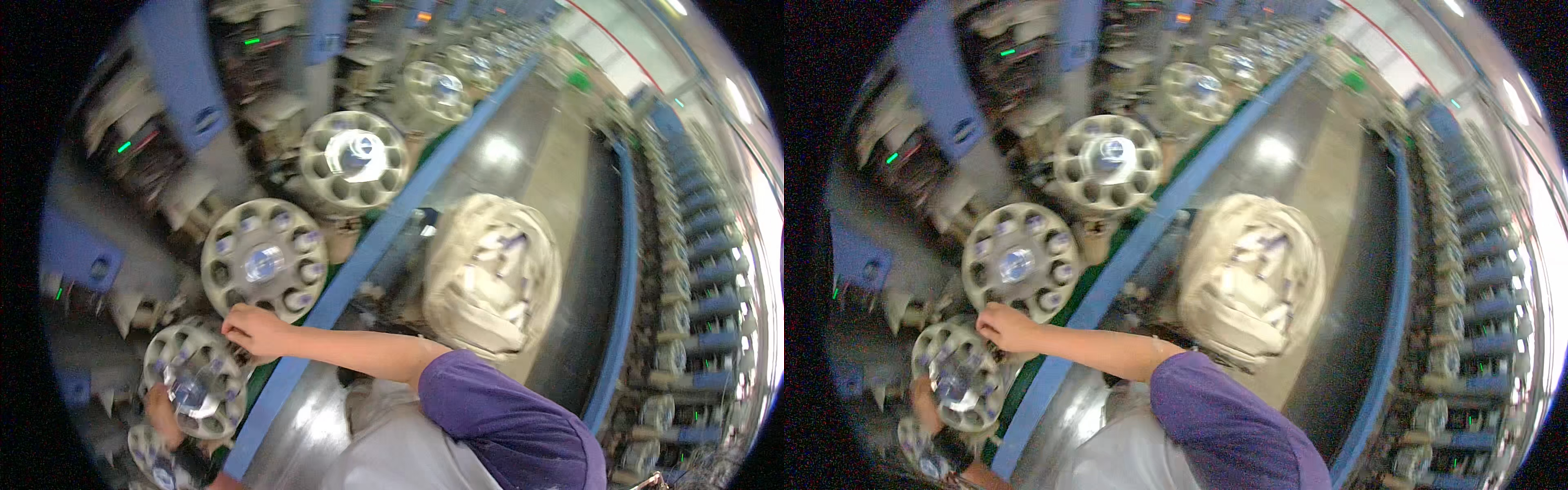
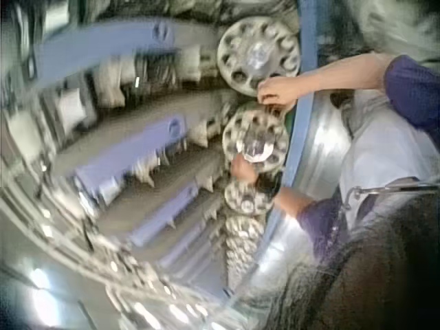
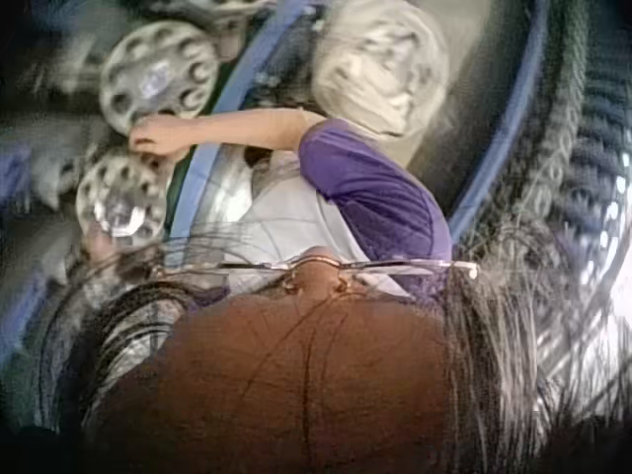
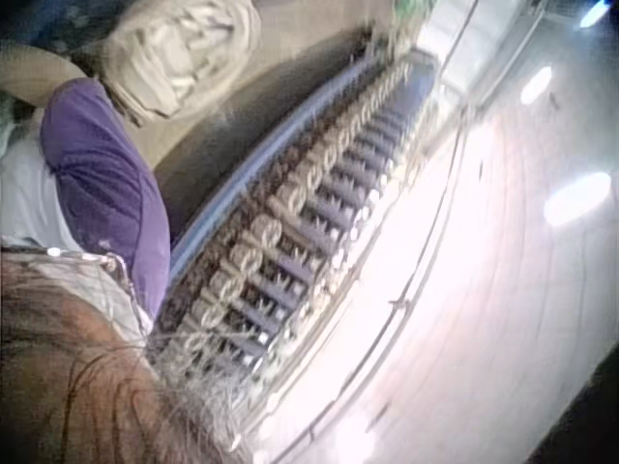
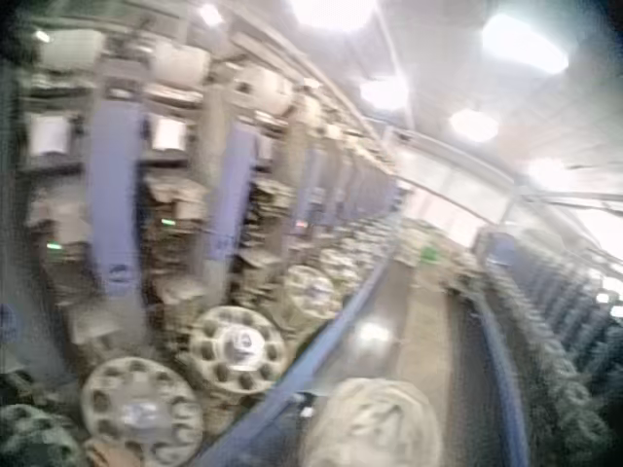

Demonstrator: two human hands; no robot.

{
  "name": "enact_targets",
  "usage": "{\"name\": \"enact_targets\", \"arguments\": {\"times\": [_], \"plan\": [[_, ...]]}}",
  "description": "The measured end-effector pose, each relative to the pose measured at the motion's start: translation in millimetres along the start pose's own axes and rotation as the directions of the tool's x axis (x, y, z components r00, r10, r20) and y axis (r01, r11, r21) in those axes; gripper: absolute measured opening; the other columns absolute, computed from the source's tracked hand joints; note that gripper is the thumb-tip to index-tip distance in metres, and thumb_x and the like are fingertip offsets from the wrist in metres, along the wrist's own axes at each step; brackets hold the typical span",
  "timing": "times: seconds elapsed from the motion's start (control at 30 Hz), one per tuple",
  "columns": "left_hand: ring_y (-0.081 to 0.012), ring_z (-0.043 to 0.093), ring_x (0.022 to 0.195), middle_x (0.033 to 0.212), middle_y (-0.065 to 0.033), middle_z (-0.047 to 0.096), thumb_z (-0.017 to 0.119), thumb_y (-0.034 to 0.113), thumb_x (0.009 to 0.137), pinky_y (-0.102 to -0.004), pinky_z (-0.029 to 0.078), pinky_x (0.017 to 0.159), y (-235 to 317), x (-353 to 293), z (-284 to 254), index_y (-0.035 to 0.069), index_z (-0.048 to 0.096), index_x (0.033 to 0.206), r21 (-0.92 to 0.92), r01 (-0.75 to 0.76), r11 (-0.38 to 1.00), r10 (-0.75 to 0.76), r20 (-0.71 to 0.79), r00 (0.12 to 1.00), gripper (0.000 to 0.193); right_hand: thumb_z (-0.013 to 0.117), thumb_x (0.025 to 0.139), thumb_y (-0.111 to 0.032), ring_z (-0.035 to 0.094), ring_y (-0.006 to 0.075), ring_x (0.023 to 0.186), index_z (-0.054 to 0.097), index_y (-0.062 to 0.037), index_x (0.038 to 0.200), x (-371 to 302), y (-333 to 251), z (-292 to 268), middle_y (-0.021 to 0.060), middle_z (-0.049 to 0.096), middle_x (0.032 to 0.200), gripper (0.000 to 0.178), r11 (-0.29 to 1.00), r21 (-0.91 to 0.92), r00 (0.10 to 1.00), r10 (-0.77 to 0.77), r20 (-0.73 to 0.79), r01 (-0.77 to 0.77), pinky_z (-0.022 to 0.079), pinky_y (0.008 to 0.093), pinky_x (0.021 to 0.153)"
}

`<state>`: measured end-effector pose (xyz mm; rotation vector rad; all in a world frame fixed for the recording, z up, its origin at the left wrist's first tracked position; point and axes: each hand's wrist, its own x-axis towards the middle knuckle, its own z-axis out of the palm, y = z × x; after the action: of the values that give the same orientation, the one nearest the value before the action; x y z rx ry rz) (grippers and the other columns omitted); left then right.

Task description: The person repeatedly picks white cylindrical spools from a cloth bag and places them into slots on rotating circular holders along a row of textile machines. The person occasionally reaches up to adjust a component on the machine before resuming loading spools.

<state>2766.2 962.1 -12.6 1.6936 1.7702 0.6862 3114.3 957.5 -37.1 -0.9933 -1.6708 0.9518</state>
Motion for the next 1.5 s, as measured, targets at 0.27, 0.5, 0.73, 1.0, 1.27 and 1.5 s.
{"name": "enact_targets", "arguments": {"times": [0.27, 0.5, 0.73, 1.0, 1.27, 1.5], "plan": [[-0.0221, 0.053, 0.094, 0.114, -0.0133, 0.046, 0.044, 0.009, 0.082, -0.0289, 0.045, 0.076, 171.3, -17.0, 154.0, -0.002, 0.055, 0.099, -0.436, -0.187, 0.880, 0.171, -0.077, 0.982, 0.024, 0.054, 0.081, -0.009, 0.055, 0.0153, 0.080, 0.050, -0.0031, 0.109, -329.8, 94.5, -301.9, 0.0081, 0.055, 0.095, 0.029, 0.553, 0.324, 0.115, 0.616, -0.779, -0.768, 0.051, 0.0284, 0.062], [-0.0213, 0.056, 0.088, 0.096, -0.0116, 0.056, 0.055, 0.000, 0.073, -0.0268, 0.044, 0.075, 418.1, -134.0, 548.5, 0.000, 0.057, 0.100, -0.472, -0.037, 0.881, 0.416, 0.734, 0.537, 0.027, 0.061, 0.075, -0.031, 0.045, 0.0276, 0.110, 0.035, -0.0012, 0.126, -460.3, 167.1, -473.5, 0.0183, 0.042, 0.123, 0.065, 0.263, 0.718, -0.409, 0.674, -0.615, -0.645, 0.047, 0.0399, 0.081], [-0.0321, 0.055, 0.096, 0.104, -0.0222, 0.056, 0.050, 0.020, 0.073, -0.0402, 0.042, 0.084, 506.9, -135.9, 797.3, -0.003, 0.046, 0.119, 0.131, -0.864, 0.486, 0.593, 0.677, 0.436, 0.051, 0.056, 0.064, -0.066, 0.035, 0.0337, 0.120, 0.019, -0.0025, 0.135, -438.2, 235.7, -513.5, 0.0184, 0.027, 0.137, 0.102, -0.206, 0.324, -0.382, 0.567, -0.730, -0.923, 0.035, 0.0387, 0.095], [-0.0301, 0.059, 0.079, 0.089, -0.0192, 0.061, 0.058, 0.013, 0.065, -0.0365, 0.047, 0.067, 510.1, -160.4, 805.8, 0.001, 0.046, 0.117, 0.051, -0.484, 0.873, 0.066, 0.973, 0.221, 0.055, 0.068, 0.062, -0.024, 0.048, 0.0283, 0.102, 0.023, -0.0001, 0.133, -506.2, 189.6, -501.7, 0.0191, 0.045, 0.120, 0.088, 0.536, 0.510, 0.073, 0.734, -0.676, -0.672, 0.040, 0.0336, 0.086], [-0.0151, 0.058, 0.077, 0.074, -0.0100, 0.061, 0.065, 0.019, 0.068, -0.0279, 0.046, 0.070, 478.3, -124.2, 644.2, 0.003, 0.061, 0.074, -0.262, 0.487, 0.833, 0.006, 0.885, 0.466, 0.017, 0.068, 0.054, -0.026, 0.049, 0.0350, 0.090, 0.036, -0.0040, 0.128, -448.7, 54.6, -469.8, 0.0192, 0.049, 0.099, 0.084, 0.510, -0.251, 0.525, 0.514, -0.678, -0.823, 0.042, 0.0408, 0.078], [-0.0267, 0.052, 0.103, 0.112, -0.0178, 0.054, 0.051, 0.007, 0.079, -0.0390, 0.036, 0.096, 502.1, -45.0, 514.8, -0.007, 0.054, 0.101, -0.574, 0.772, 0.272, 0.397, 0.798, 0.453, 0.026, 0.070, 0.063, -0.033, 0.041, 0.0388, 0.111, 0.026, -0.0108, 0.136, -286.4, 35.8, -512.4, 0.0256, 0.040, 0.120, 0.088, 0.858, -0.420, 0.954, 0.291, -0.076, -0.295, 0.036, 0.0409, 0.092]]}}
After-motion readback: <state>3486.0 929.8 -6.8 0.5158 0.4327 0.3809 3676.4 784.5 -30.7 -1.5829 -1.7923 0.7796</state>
